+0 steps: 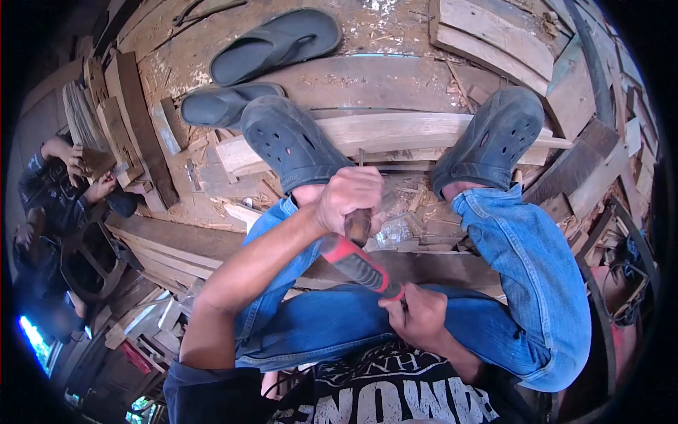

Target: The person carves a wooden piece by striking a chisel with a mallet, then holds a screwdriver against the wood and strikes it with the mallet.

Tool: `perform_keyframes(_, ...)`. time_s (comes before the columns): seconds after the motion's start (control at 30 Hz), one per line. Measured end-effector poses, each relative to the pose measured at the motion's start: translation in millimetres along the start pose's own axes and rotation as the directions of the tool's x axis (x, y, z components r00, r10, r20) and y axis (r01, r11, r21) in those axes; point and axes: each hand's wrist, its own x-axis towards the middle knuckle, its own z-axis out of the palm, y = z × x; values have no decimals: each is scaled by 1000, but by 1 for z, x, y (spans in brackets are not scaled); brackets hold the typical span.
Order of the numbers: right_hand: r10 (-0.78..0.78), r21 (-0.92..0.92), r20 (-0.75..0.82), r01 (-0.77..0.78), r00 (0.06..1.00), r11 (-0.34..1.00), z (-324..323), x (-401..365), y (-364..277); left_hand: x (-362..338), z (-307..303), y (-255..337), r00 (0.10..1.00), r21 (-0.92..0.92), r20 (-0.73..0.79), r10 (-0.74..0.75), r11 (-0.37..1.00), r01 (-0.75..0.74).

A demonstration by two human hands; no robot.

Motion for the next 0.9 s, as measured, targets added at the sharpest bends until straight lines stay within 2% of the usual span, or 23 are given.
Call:
perform_keyframes(0.1,-325,76,-118,335,938,939,-5,-3,6,8,-3,3,1000,2,-1,-30,1000,30)
perform_keyframes(0.13,-318,84,-119,328,941,941,-6,-2,6,10,-3,4,999,6,-20,-39,999,39)
perform_keyframes(0.2,-206,16,7,206,979,978,-10,2,3,7,-3,5,998,14,9,-58,998,58)
perform_keyframes(0.23,-50,-7,31,50,998,999,0,4,4,6,-3,5,999,25,31,-40,999,39)
perform_keyframes(0.27,-53,-7,23,53,998,999,-1,4,4,6,-3,4,998,35,55,-18,999,16)
perform_keyframes(0.33,-228,72,-10,228,974,971,-9,3,-1,7,-3,1,998,30,64,2,1000,-4)
perform_keyframes(0.37,-310,112,-79,317,947,942,-10,4,-4,8,-4,3,999,35,51,-10,999,8)
perform_keyframes(0.4,-311,114,-73,318,947,941,-9,2,-3,9,-4,4,999,44,37,-16,999,14)
perform_keyframes(0.47,-187,-44,63,190,980,981,-7,1,2,6,-5,5,999,27,49,-20,999,19)
perform_keyframes(0.5,-52,-14,31,53,998,999,0,7,3,6,-5,4,998,8,62,-18,1000,17)
perform_keyframes(0.53,-61,-24,27,61,998,998,-2,8,2,6,-5,2,998,10,59,-4,1000,3)
perform_keyframes(0.6,-305,31,-26,306,952,952,-9,4,-2,2,0,-1,1000,-18,-16,-7,1000,7)
perform_keyframes(0.63,-394,64,-62,397,917,915,-13,5,-4,0,-2,-2,1000,-7,-1,-18,1000,18)
perform_keyframes(0.67,-403,52,-43,405,914,913,-14,5,-3,-1,-1,-3,1000,-5,-24,-9,1000,9)
perform_keyframes(0.73,-256,-43,38,257,966,965,-13,1,1,-3,1,-4,1000,1,-7,22,1000,-22)
perform_keyframes(0.77,-10,-29,29,11,1000,1000,1,1,1,-3,0,-6,998,5,4,56,998,-56)
perform_keyframes(0.8,-26,-62,49,29,998,998,-3,0,-1,-4,-1,-8,997,10,-33,75,997,-74)
perform_keyframes(0.87,-239,-141,66,246,969,959,-12,1,-4,-2,-7,-6,991,55,95,100,993,-105)
perform_keyframes(0.9,-352,-53,-9,351,936,935,-12,5,-4,-5,-2,-5,994,56,43,101,993,-103)
